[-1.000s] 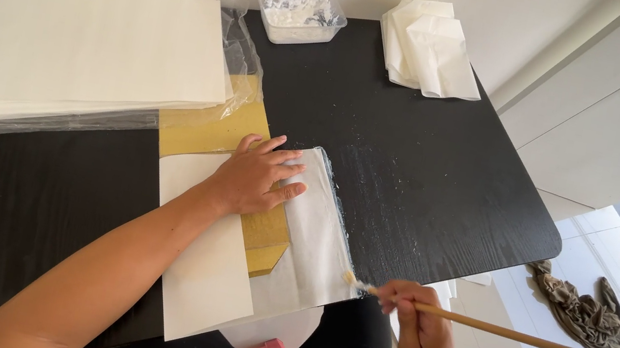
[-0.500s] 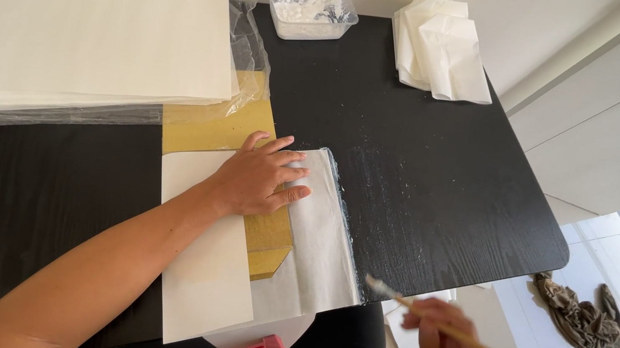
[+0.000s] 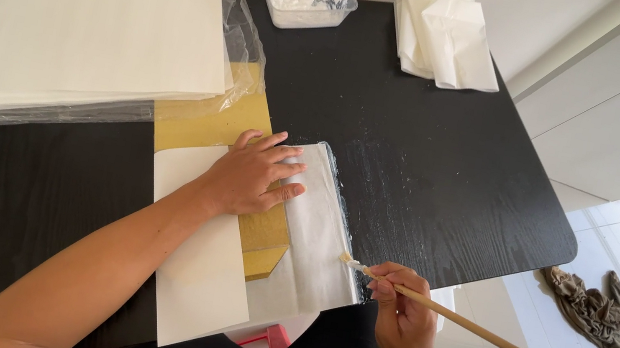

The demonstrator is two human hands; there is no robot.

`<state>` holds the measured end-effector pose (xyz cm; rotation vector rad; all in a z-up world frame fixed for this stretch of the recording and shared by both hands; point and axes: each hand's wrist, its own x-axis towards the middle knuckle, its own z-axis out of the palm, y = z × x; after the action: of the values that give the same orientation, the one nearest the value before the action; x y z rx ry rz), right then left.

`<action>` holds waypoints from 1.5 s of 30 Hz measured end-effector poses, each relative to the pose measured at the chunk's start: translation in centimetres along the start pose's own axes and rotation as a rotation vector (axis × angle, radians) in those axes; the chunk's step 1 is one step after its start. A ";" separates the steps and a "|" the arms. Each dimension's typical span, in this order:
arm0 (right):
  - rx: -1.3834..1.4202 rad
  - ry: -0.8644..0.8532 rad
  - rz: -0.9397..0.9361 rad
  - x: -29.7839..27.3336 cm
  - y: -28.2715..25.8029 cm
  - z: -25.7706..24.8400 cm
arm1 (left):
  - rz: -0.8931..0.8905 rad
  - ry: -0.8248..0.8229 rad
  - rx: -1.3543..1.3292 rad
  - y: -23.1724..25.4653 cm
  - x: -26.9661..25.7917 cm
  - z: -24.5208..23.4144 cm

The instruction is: Manually assembling a paper bag by folding paper around a template and applying glue with a brush.

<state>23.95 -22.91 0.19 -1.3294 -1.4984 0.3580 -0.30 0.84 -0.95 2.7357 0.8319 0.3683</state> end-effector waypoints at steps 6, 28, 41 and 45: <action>-0.071 -0.132 0.083 -1.4 -0.3 -1.9 | 0.000 0.017 -0.015 -0.1 0.0 -0.1; -0.161 -0.072 0.000 -1.8 -2.9 -1.2 | -0.023 0.044 -0.003 -0.2 0.0 0.6; -0.057 0.399 0.350 -16.2 -2.5 -2.9 | -0.108 0.159 0.115 -0.7 0.2 1.5; -0.002 0.525 0.413 -21.7 3.4 -2.3 | -0.125 0.153 0.108 -0.2 0.4 1.5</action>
<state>23.99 -41.21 -12.17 -1.5841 -0.7890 0.2389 0.38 0.95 -2.35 2.7615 1.0871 0.5270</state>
